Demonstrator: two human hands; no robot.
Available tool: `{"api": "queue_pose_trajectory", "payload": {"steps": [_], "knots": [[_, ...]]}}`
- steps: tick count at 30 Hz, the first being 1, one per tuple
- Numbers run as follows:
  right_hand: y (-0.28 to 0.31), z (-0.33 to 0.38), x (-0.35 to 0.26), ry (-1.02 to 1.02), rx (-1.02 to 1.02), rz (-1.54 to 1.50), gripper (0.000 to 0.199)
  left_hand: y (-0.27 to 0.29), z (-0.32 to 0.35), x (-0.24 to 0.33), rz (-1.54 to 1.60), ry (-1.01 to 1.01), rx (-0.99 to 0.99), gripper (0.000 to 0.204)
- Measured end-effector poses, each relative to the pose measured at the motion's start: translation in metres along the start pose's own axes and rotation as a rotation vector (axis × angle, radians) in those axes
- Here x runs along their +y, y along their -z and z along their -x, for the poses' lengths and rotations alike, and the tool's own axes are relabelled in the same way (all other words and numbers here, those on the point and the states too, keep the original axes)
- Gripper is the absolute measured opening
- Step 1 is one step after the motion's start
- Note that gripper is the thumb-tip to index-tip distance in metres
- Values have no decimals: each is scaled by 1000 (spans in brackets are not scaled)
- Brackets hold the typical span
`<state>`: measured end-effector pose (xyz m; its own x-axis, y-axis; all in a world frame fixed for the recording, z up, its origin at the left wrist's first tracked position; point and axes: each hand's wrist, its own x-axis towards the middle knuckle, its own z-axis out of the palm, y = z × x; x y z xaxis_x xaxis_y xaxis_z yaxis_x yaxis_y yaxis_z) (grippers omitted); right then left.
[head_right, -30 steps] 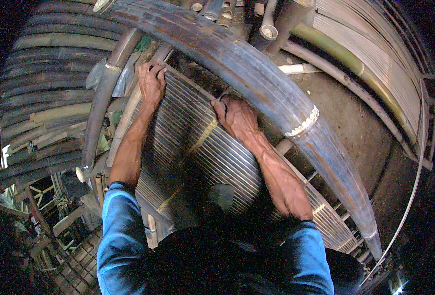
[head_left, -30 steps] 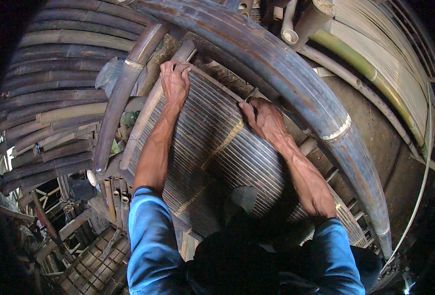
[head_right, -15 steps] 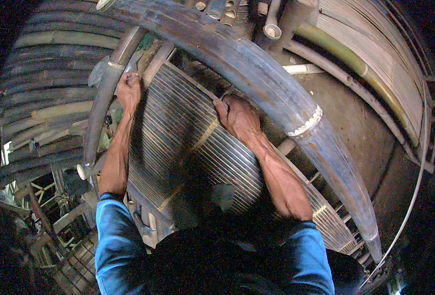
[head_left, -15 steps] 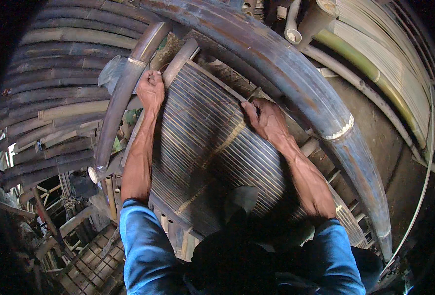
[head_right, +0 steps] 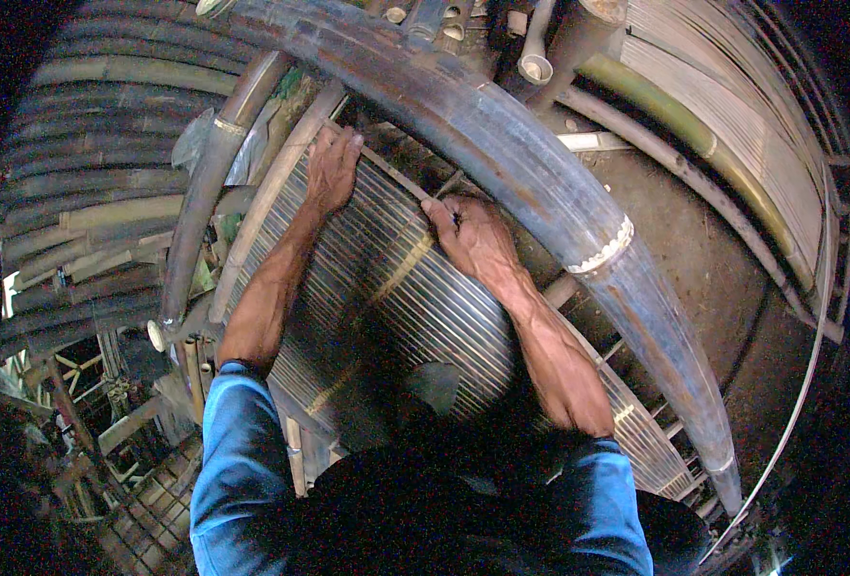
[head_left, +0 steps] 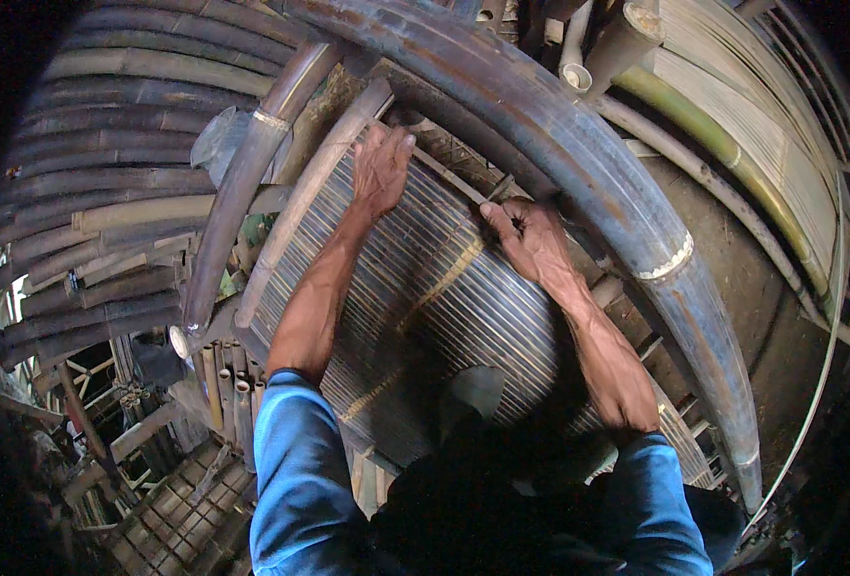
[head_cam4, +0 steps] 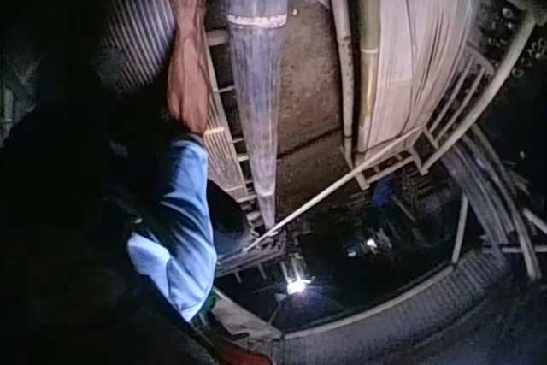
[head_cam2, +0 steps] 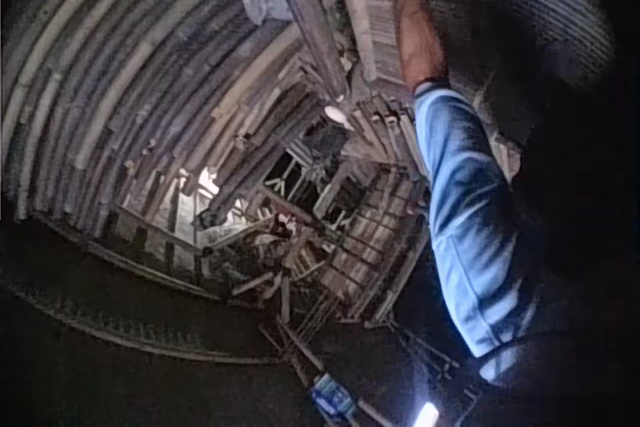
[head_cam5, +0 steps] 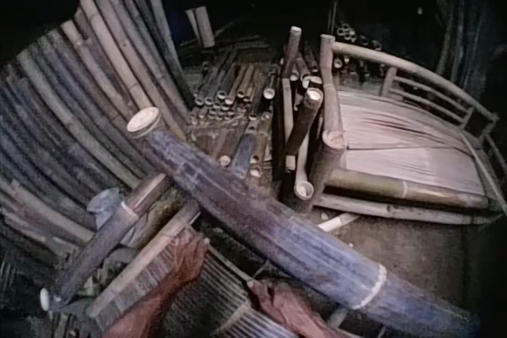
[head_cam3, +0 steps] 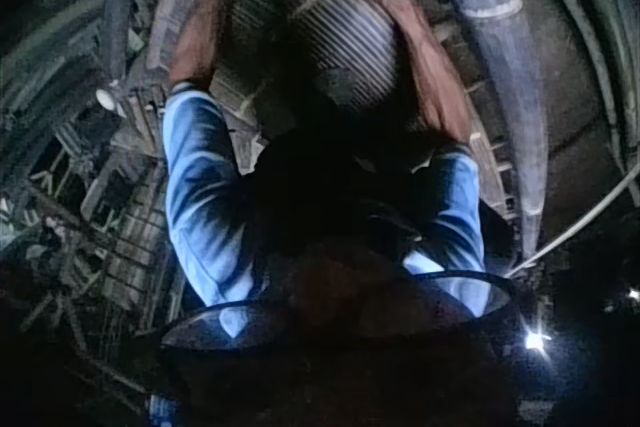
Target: The person weaves a bamboo mat by hand, threading thin bamboo strips through the loom and using a flat tool to push the strips into place.
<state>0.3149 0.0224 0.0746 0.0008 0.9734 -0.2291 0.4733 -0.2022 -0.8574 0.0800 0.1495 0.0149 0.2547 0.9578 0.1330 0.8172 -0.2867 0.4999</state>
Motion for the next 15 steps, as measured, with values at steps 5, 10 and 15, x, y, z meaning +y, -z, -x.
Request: {"api": "queue_pose_trajectory", "payload": {"steps": [5,10,15], "knots": [[10,6,-22,-43,-92,113,49,1,3,-12,148,-19,-43,39],[14,11,-26,-40,-54,75,46,2,-1,-4,284,-56,-76,36],[22,17,-33,1,-70,74,46,10,2,10,359,-58,-58,33]]}}
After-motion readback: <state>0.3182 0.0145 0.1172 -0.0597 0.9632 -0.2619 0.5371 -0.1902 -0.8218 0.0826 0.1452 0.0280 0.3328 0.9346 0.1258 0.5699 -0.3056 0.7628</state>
